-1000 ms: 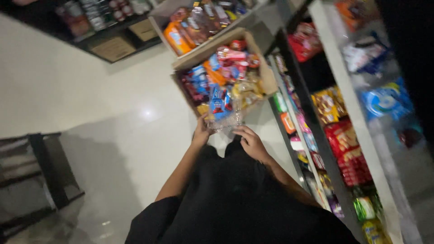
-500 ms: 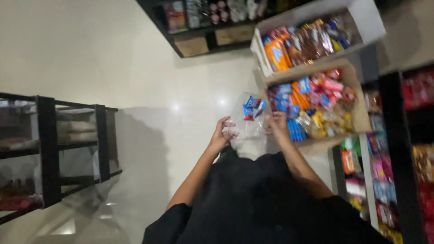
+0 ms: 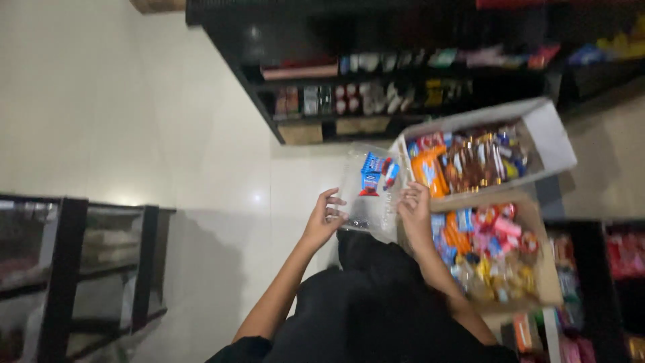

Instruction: Organizing and restocking various snack and candy packages on a store counter and shelves.

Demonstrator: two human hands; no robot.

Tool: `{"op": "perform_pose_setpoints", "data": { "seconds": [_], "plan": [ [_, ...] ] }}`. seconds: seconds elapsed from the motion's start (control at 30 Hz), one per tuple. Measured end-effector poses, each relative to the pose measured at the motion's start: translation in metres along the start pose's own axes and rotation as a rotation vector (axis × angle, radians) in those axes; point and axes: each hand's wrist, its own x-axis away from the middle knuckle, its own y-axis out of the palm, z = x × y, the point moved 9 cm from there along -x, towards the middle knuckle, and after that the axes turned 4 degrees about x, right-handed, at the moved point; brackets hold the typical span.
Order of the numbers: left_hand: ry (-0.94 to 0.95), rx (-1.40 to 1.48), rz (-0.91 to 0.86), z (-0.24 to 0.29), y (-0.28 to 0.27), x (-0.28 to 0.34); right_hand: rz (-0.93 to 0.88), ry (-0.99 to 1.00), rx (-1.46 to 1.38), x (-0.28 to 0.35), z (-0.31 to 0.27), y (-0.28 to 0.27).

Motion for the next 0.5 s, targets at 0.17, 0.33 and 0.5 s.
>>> {"op": "perform_pose_setpoints", "data": {
  "seconds": [0.17, 0.33, 0.5],
  "plan": [
    [0.155, -0.183, 0.018, 0.108, 0.001, -0.076, -0.003, -0.154, 0.129, -0.087, -0.105, 0.006],
    [0.241, -0.315, 0.108, 0.233, 0.003, -0.133, -0.031, -0.212, 0.110, -0.182, -0.196, 0.017],
    [0.423, -0.506, 0.102, 0.300, -0.009, -0.186, -0.095, -0.296, 0.034, -0.263, -0.255, 0.038]
  ]
}}
